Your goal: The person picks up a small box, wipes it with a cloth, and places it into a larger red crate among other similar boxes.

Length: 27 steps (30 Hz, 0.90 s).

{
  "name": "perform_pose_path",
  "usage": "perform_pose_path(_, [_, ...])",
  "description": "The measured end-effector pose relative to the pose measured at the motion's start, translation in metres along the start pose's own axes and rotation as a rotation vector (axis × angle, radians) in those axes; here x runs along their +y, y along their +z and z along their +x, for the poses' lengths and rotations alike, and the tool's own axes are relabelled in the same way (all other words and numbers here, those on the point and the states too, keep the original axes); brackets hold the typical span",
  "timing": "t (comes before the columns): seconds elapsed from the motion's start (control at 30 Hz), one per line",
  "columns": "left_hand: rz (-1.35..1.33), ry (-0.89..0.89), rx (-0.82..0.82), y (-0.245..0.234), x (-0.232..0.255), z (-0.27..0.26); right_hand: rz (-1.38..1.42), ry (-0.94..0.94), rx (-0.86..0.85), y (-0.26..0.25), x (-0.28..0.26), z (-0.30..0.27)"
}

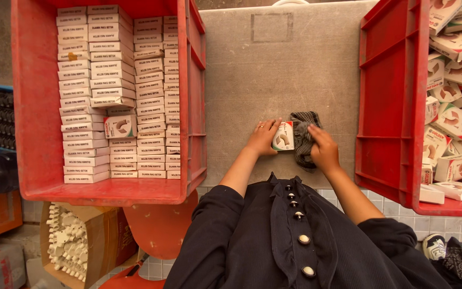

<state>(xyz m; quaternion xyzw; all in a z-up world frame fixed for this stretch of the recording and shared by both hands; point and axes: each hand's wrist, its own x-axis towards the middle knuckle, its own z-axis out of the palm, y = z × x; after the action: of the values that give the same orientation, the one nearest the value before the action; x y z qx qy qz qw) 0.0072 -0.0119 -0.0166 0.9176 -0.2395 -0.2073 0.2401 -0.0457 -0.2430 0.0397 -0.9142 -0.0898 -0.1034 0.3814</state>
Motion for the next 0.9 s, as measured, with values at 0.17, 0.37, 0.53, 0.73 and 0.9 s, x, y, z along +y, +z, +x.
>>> perform_pose_path(0.17, [0.026, -0.007, -0.001, -0.006, 0.001, -0.002, -0.055, -0.078, -0.191, 0.028, -0.013, 0.042])
perform_pose_path(0.37, [-0.119, -0.006, 0.062, -0.016, 0.001, -0.012, -0.382, -0.181, -0.592, 0.06, -0.022, -0.002])
perform_pose_path(0.53, [-0.152, 0.007, 0.121, -0.011, -0.003, -0.011, -0.369, -0.544, -0.626, 0.013, 0.002, -0.026])
perform_pose_path(0.73, [-0.14, -0.017, 0.104, -0.01, 0.0, -0.012, -0.169, -0.394, -0.374, 0.028, 0.025, -0.012])
perform_pose_path(0.9, [-0.187, -0.049, 0.116, 0.003, -0.007, -0.013, -0.451, 0.218, -0.29, 0.053, 0.03, 0.003])
